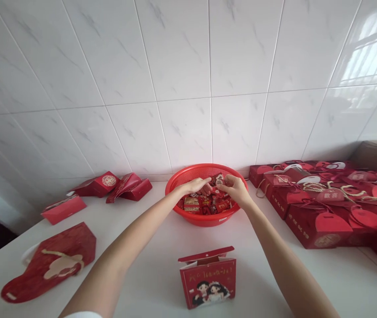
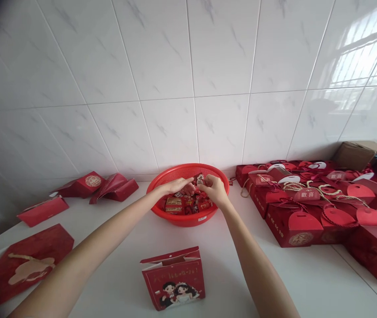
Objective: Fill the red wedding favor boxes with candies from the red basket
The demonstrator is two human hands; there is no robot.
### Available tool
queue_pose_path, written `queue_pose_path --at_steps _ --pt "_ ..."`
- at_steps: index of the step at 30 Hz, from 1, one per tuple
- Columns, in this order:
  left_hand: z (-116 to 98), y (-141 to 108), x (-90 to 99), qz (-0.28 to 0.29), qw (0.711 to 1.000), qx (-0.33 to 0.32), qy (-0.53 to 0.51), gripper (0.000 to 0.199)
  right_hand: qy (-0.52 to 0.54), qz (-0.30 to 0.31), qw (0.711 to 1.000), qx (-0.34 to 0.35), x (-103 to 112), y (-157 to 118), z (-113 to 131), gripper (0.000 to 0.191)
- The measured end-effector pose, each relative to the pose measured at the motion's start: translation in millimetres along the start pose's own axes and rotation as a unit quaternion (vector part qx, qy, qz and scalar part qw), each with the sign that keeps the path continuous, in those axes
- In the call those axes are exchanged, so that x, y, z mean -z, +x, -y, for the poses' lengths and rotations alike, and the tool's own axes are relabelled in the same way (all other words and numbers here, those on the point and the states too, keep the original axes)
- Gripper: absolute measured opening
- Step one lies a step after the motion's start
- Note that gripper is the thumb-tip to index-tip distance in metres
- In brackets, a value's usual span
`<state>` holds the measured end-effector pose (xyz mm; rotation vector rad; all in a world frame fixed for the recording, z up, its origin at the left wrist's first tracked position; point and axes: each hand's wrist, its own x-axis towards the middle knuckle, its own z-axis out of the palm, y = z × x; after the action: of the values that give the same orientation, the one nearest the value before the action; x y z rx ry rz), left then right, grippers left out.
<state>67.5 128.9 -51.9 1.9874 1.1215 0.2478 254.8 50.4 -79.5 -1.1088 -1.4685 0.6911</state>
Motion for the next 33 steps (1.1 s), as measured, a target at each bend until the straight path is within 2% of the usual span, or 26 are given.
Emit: queue_pose_path --at_steps 2,6,10,12,17,24,29,33 --pt "4 0 0.0 -0.002 0.999 0.016 0.047 0.051 0.001 -0.003 1.000 -0.006 0 -1 1 0.049" --pt "2 2 -8.1 0.032 0.993 0.024 0.111 0.029 0.001 -0.007 1.000 -0.022 1 -2 3 0.047" --pt "-1 6 -15.2 0.046 0.984 0.013 0.169 0.056 0.001 -0.009 1.000 -0.025 1 -3 4 0.045" --pt "0 6 -15.5 0.058 0.979 -0.002 0.196 0.061 0.010 -0.002 0.999 -0.035 1 -4 5 0.044" --pt "6 0 -7.7 0.070 0.979 -0.036 0.188 0.030 0.050 0.009 0.998 -0.035 1 -3 3 0.042" --pt "16 -4 2.2 -0.038 0.997 -0.057 0.040 0.027 0.084 0.008 0.995 -0.052 2 -4 4 0.042" --pt "17 -1 0.0 -0.067 0.996 -0.059 0.031 0.041 0.094 -0.018 0.994 -0.059 2 -3 3 0.040" --pt "16 -1 -0.5 -0.080 0.994 -0.068 0.037 0.035 0.089 -0.021 0.994 -0.060 1 -3 3 0.040"
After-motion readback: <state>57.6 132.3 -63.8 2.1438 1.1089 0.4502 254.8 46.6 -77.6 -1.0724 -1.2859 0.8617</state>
